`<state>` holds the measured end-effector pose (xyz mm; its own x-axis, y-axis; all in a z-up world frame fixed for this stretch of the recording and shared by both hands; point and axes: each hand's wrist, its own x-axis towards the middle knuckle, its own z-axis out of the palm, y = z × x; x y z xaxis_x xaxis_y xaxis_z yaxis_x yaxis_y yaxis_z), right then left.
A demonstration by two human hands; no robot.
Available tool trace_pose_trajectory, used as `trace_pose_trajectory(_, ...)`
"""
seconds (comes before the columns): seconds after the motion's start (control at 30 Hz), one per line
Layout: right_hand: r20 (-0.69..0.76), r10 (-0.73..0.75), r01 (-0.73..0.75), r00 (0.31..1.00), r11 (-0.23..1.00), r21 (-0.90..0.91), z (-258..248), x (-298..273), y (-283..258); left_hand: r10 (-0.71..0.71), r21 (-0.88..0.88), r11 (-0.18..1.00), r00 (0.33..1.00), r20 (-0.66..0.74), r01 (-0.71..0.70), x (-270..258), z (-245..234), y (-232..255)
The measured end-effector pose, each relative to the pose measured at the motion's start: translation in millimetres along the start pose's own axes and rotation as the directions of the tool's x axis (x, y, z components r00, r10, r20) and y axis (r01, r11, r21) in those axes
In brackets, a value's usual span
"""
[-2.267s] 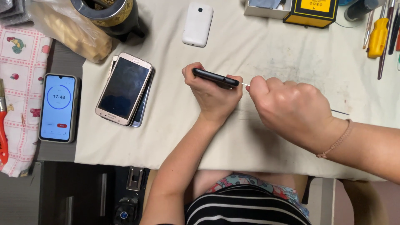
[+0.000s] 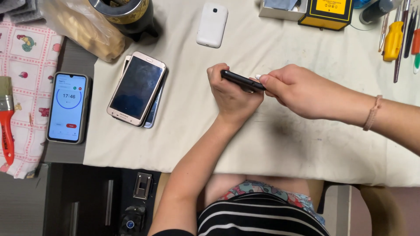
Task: The person uses a yellow-handled prying tool to carefully separate the screen from the frame of a black smartphone. They work along the edges of the device, inserting the tool into the seam to loosen the adhesive holding the display in place.
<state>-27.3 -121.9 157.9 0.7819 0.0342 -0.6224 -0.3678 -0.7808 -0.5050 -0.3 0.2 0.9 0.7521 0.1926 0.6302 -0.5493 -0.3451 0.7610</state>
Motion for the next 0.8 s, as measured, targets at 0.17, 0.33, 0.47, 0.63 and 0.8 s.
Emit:
trace_pose_trajectory(0.17, -0.093, -0.033, 0.007, 0.995, 0.965, -0.261, -12.9, -11.5, -21.6, -0.021, -0.02, 1.0, 1.0, -0.001, 0.021, 3.5, 0.7, -5.1)
trace_pose_trajectory(0.33, -0.112, -0.085, 0.007, 0.99, 0.824, -0.567, -9.4, -25.9, -18.3, 0.009, 0.007, 1.0, 1.0, -0.021, -0.009, 4.5, -0.5, -0.6)
trace_pose_trajectory(0.47, -0.075, -0.16, 0.061, 0.984, 0.706, -0.706, -2.6, -24.2, -3.8, -0.024, 0.002, 1.0, 1.0, -0.007, 0.024, 1.3, -0.8, -1.9)
trace_pose_trajectory(0.63, -0.124, -0.242, 0.064, 0.962, 0.642, -0.764, 2.4, -26.4, 4.0, -0.04, 0.005, 0.999, 0.999, 0.006, 0.04, 2.3, -1.4, -1.8)
trace_pose_trajectory(0.8, -0.148, -0.236, 0.034, 0.961, 0.628, -0.777, -0.2, -25.9, 3.0, -0.03, 0.02, 0.999, 1.0, 0.0, 0.03, 3.1, -1.5, -0.7)
